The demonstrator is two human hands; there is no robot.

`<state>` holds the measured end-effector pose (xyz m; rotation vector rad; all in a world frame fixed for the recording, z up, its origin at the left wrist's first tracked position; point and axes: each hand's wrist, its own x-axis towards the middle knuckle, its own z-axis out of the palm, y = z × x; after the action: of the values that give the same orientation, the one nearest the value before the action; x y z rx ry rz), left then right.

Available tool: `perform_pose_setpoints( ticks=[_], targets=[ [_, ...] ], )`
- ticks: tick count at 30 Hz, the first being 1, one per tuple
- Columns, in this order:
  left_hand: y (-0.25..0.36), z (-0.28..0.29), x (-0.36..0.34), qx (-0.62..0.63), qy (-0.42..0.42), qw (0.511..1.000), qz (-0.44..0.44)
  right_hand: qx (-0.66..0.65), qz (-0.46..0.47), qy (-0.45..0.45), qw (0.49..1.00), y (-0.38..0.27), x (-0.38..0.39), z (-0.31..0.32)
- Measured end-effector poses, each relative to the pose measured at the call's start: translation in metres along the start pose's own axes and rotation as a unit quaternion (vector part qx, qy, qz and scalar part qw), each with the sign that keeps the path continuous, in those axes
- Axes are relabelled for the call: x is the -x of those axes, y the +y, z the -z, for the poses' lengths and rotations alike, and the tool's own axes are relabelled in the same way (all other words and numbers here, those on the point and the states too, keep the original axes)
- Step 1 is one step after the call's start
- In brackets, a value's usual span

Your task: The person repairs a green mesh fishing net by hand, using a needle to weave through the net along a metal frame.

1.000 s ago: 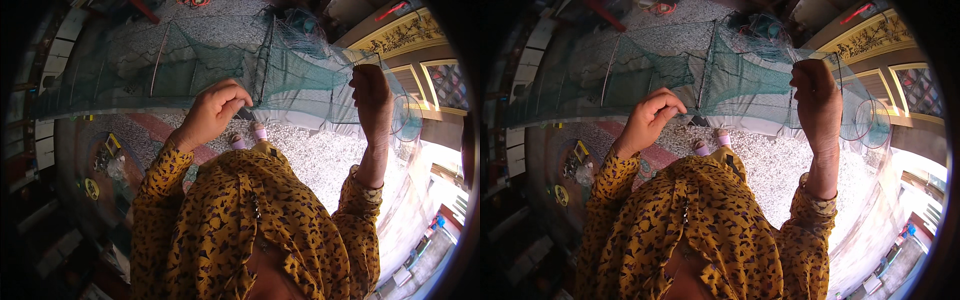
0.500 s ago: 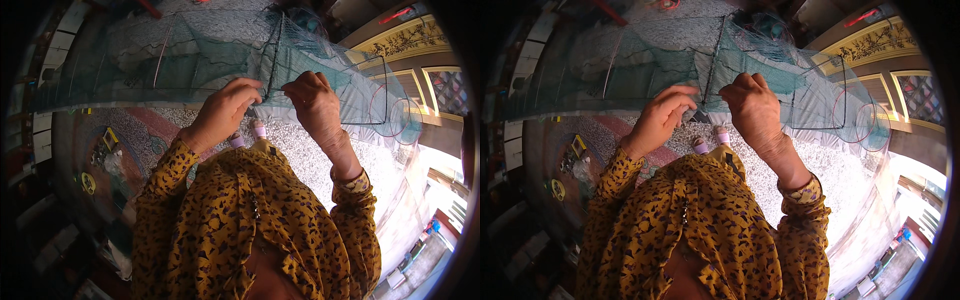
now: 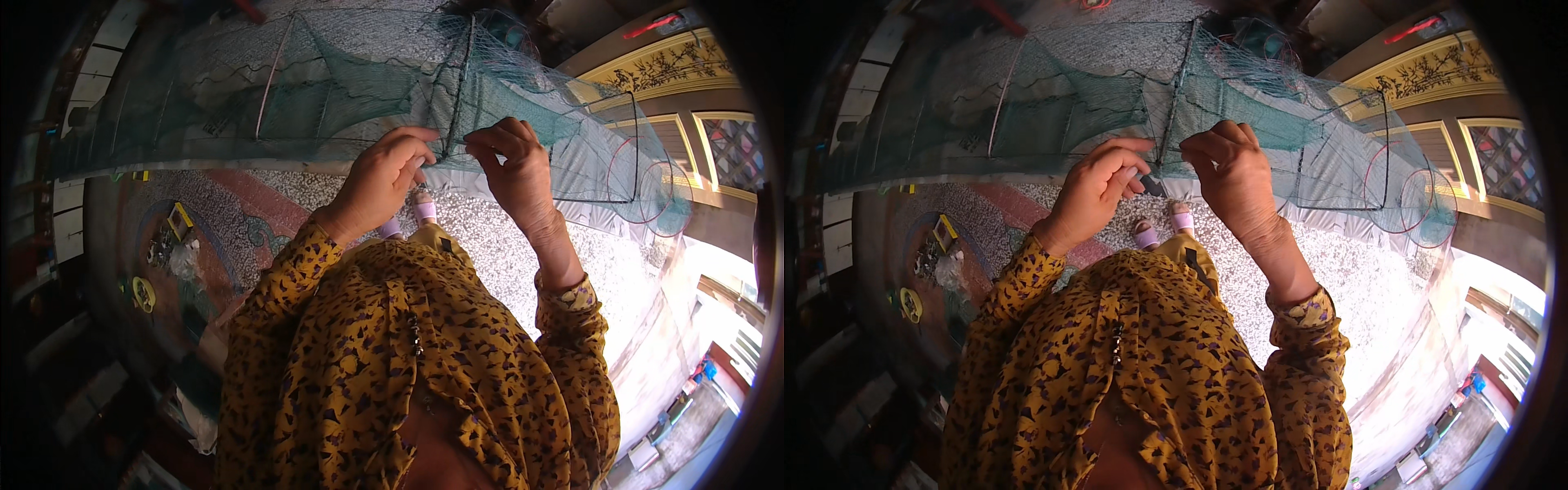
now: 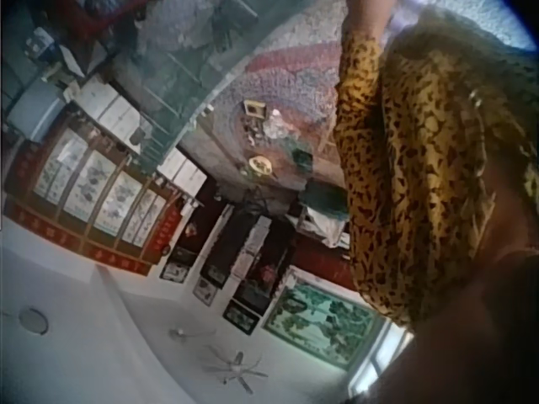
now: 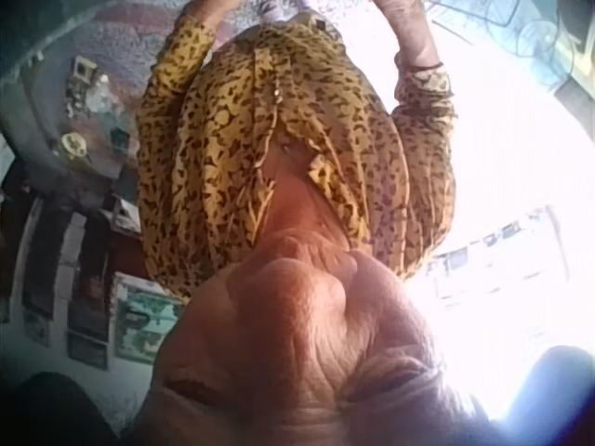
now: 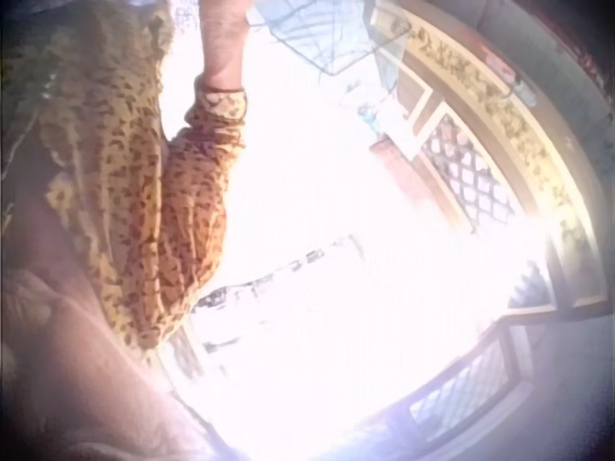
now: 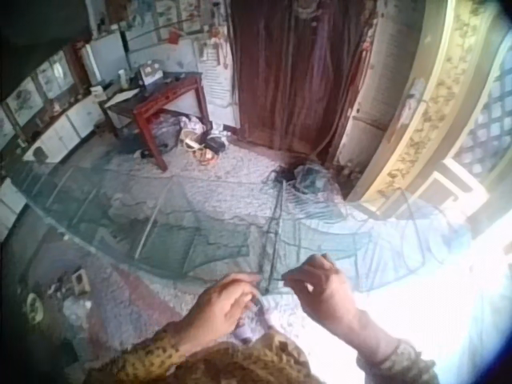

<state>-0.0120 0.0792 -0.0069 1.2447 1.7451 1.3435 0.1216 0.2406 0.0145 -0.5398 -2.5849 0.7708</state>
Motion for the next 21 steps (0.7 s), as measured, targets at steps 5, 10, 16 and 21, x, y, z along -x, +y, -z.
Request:
perform_pose_setpoints(
  ticks=[5, 10, 16, 21],
  targets=[
    [-0.009, -0.012, 0.005, 0.103, 0.048, 0.993, 0.019, -0.128, -0.037, 0.063, 0.989, -0.005, 0.004, -0.019],
    [-0.023, -0.020, 0.009, 0.083, 0.068, 0.994, -0.032, -0.130, 0.020, 0.049, 0.990, -0.019, -0.011, -0.039],
    [-0.016, -0.019, 0.014, 0.098, 0.108, 0.989, -0.024, 0.213, 0.088, -0.042, 0.972, -0.051, -0.029, -0.018],
    [-0.023, -0.012, 0.016, -0.105, 0.117, 0.981, -0.114, -0.091, 0.201, 0.081, 0.972, -0.081, -0.047, -0.048]
  ],
)
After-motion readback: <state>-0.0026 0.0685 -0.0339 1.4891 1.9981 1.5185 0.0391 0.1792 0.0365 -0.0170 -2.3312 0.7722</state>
